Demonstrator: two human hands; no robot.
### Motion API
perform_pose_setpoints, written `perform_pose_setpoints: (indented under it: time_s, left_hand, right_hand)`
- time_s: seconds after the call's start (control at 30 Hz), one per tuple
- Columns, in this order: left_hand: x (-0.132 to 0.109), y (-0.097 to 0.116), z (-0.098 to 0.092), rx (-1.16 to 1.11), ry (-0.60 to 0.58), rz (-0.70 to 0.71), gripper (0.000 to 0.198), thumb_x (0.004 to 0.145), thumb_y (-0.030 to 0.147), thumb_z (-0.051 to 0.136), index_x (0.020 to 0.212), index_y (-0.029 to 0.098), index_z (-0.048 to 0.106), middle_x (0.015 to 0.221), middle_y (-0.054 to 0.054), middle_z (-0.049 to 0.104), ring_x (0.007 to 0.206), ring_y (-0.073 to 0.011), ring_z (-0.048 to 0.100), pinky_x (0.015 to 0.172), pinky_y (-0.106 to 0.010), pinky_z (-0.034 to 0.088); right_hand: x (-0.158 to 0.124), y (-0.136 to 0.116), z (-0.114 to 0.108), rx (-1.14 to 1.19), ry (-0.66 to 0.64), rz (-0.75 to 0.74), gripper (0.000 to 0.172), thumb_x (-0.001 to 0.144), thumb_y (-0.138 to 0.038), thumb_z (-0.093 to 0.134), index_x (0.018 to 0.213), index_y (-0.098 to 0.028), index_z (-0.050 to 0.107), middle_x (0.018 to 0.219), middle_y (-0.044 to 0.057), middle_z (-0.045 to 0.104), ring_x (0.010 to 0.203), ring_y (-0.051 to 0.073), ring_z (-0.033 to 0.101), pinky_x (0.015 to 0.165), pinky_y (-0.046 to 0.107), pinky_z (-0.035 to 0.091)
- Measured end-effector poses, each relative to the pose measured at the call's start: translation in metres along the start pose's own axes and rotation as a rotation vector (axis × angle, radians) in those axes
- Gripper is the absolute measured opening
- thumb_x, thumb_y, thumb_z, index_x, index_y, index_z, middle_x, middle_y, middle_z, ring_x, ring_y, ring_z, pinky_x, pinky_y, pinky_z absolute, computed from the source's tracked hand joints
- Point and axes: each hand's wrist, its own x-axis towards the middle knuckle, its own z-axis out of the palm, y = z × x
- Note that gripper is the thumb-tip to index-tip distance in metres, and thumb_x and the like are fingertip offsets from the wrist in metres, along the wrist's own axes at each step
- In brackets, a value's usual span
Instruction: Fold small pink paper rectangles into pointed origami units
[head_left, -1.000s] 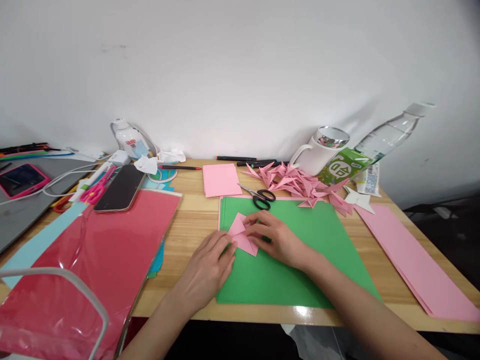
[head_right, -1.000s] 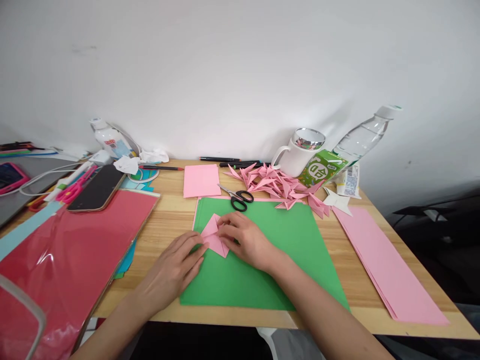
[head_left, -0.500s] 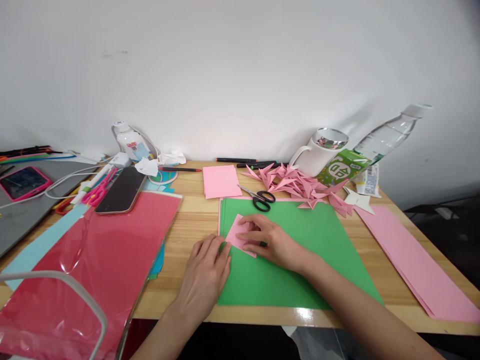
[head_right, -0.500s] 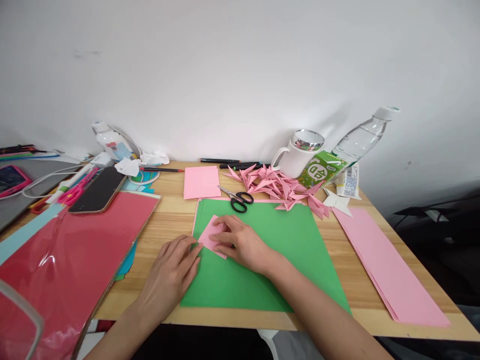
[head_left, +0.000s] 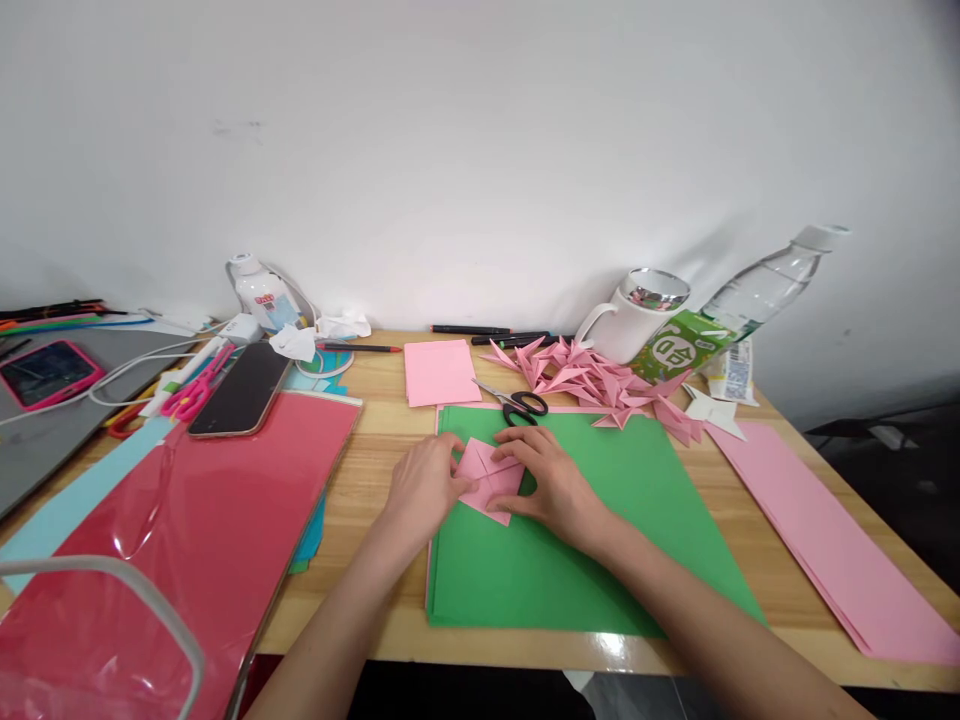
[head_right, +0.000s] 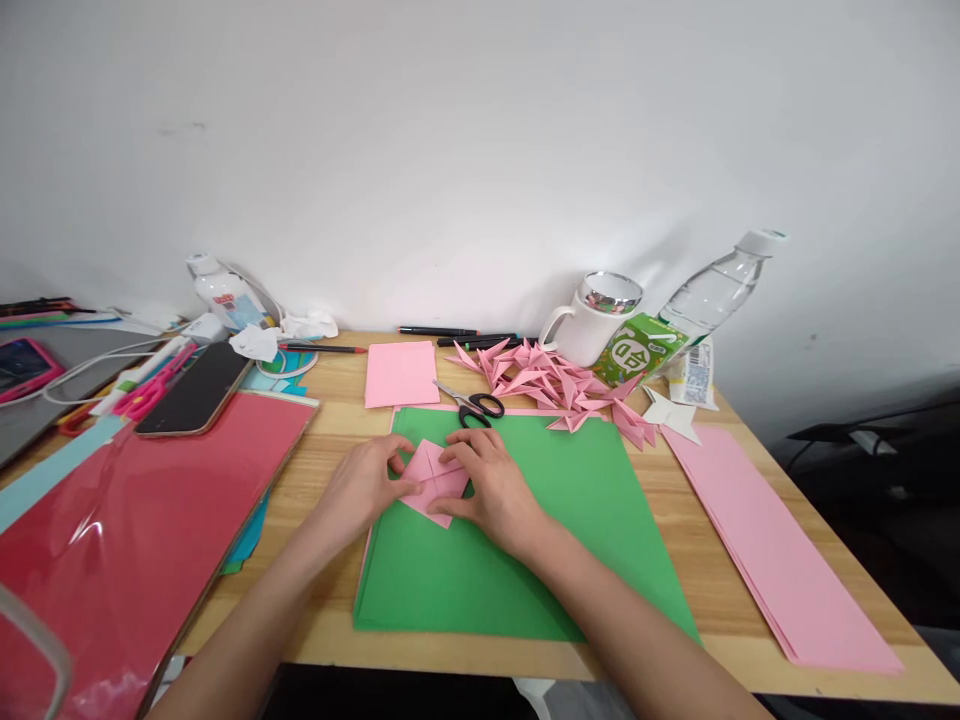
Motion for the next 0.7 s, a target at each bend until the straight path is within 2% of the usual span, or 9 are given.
perform_pose_setpoints:
  time_s: [0.1,0.23,0.37,0.47,0.57,0.63,0.7]
  left_hand:
    - [0.002,-0.005,-0.001,-0.062,-0.014,0.026,0.027,0.062,0.021,0.075,0.085,0.019,0.062,0.073,0.001,0.062,0.067,-0.0170,0.060,0.057,-0.026,0.040]
    - [-0.001,-0.010,0.002,-0.034,0.048,0.121,0.029,0.062,0.025,0.076,0.088,0.019,0.063,0.089,-0.003,0.060,0.078,-0.0194,0.060,0.065,-0.029,0.044]
    - [-0.003,-0.011,0.004,-0.055,0.006,0.165,0.021,0.065,0.025,0.074,0.083,0.020,0.061,0.081,0.000,0.058,0.073,-0.0176,0.058,0.064,-0.028,0.043]
    - [-0.007,-0.010,0.003,-0.061,0.063,0.206,0.021,0.071,0.020,0.069,0.087,0.020,0.057,0.083,0.001,0.056,0.070,-0.0153,0.055,0.060,-0.027,0.042]
    - [-0.013,-0.009,0.002,-0.049,0.081,0.420,0.003,0.081,0.016,0.058,0.083,0.018,0.057,0.086,-0.001,0.055,0.078,-0.0154,0.053,0.066,-0.027,0.043]
    - [-0.017,-0.010,0.002,-0.050,0.029,0.579,0.012,0.086,0.016,0.051,0.076,0.016,0.058,0.084,-0.002,0.056,0.084,-0.0157,0.051,0.073,-0.028,0.044]
    - [-0.020,-0.012,0.001,-0.054,-0.016,0.659,0.013,0.087,0.019,0.050,0.078,0.015,0.060,0.088,-0.003,0.057,0.087,-0.0155,0.050,0.077,-0.028,0.045]
  right_hand:
    - [0.000,-0.002,-0.004,-0.009,-0.045,0.041,0.032,0.064,-0.032,0.076,0.089,-0.020,0.060,0.111,0.011,0.055,0.102,0.027,0.054,0.082,0.043,0.048]
    - [0.001,-0.005,-0.008,0.021,-0.095,0.096,0.028,0.065,-0.029,0.076,0.086,-0.020,0.061,0.110,0.010,0.055,0.097,0.024,0.057,0.079,0.038,0.048]
    - [0.002,-0.005,-0.011,0.094,-0.135,0.143,0.024,0.067,-0.028,0.075,0.086,-0.020,0.062,0.097,0.005,0.058,0.085,0.019,0.059,0.073,0.032,0.048]
    - [0.002,-0.003,-0.012,0.113,-0.139,0.116,0.020,0.069,-0.026,0.074,0.085,-0.020,0.064,0.099,0.006,0.057,0.089,0.019,0.057,0.077,0.033,0.047]
    - [0.002,0.001,-0.012,0.095,-0.122,0.061,0.020,0.070,-0.023,0.073,0.088,-0.021,0.066,0.110,0.008,0.052,0.097,0.021,0.054,0.082,0.036,0.046]
    - [0.002,0.003,-0.012,0.094,-0.104,0.018,0.020,0.070,-0.021,0.072,0.089,-0.021,0.067,0.112,0.009,0.051,0.096,0.021,0.054,0.081,0.036,0.047]
    - [0.002,0.002,-0.012,0.141,-0.108,-0.046,0.016,0.073,-0.017,0.068,0.088,-0.020,0.067,0.109,0.009,0.052,0.092,0.019,0.054,0.079,0.034,0.047]
